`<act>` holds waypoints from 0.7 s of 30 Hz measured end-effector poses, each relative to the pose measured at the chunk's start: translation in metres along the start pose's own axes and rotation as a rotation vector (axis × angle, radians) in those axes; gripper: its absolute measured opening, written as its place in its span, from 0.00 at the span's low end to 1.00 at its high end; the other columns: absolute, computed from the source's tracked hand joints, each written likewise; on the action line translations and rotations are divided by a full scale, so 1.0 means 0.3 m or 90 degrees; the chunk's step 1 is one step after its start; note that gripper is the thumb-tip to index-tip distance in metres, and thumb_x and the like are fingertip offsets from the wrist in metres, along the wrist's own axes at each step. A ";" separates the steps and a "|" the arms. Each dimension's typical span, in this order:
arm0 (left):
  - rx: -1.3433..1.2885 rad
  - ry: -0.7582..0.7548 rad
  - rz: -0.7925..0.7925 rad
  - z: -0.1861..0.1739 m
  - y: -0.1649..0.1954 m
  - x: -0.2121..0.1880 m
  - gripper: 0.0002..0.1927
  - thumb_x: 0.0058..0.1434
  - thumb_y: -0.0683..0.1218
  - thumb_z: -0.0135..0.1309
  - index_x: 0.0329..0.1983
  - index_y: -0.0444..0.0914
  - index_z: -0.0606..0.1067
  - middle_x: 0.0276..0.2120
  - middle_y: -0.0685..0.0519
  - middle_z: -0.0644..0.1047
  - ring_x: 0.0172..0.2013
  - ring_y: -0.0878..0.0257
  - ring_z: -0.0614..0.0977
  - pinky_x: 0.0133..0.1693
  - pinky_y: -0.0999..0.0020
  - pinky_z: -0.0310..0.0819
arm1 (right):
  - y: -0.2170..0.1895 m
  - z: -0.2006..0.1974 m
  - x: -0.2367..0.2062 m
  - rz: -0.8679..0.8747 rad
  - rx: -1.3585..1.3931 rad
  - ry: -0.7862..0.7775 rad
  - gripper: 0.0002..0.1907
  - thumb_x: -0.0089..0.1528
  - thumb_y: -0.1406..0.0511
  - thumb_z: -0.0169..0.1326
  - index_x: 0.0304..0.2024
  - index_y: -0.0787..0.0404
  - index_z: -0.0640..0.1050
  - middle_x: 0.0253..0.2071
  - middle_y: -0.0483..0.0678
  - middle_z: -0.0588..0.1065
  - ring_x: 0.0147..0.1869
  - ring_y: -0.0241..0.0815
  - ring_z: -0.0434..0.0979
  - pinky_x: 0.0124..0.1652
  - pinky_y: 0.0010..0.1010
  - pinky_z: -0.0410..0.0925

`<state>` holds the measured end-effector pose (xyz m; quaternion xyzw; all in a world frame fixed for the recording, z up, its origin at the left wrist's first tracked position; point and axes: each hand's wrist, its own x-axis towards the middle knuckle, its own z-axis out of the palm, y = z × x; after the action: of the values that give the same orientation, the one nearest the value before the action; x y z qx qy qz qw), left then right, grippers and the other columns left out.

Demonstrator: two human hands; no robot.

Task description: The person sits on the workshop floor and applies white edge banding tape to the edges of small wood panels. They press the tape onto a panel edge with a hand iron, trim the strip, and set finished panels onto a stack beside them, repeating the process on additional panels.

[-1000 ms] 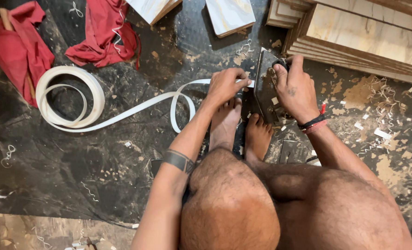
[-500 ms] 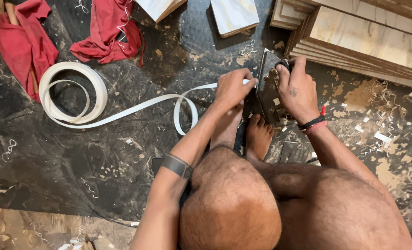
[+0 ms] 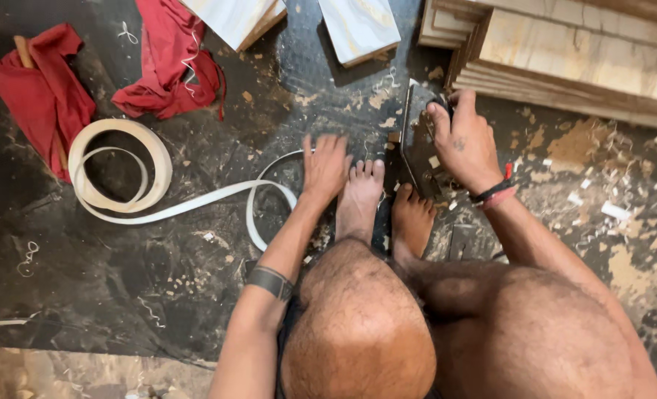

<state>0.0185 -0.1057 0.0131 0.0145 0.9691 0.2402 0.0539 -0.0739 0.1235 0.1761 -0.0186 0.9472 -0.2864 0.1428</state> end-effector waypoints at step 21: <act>-0.364 -0.127 0.024 -0.082 0.223 0.183 0.17 0.60 0.42 0.57 0.54 0.46 0.80 0.49 0.49 0.82 0.50 0.46 0.82 0.51 0.54 0.74 | 0.301 -0.090 0.024 -0.002 0.256 -0.005 0.22 0.79 0.47 0.44 0.47 0.59 0.69 0.31 0.44 0.72 0.33 0.34 0.69 0.31 0.28 0.63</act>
<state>-0.0388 -0.0552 0.0606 0.0402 0.8518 0.5015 0.1462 -0.0842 0.2124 0.1463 0.0080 0.8703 -0.4700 0.1473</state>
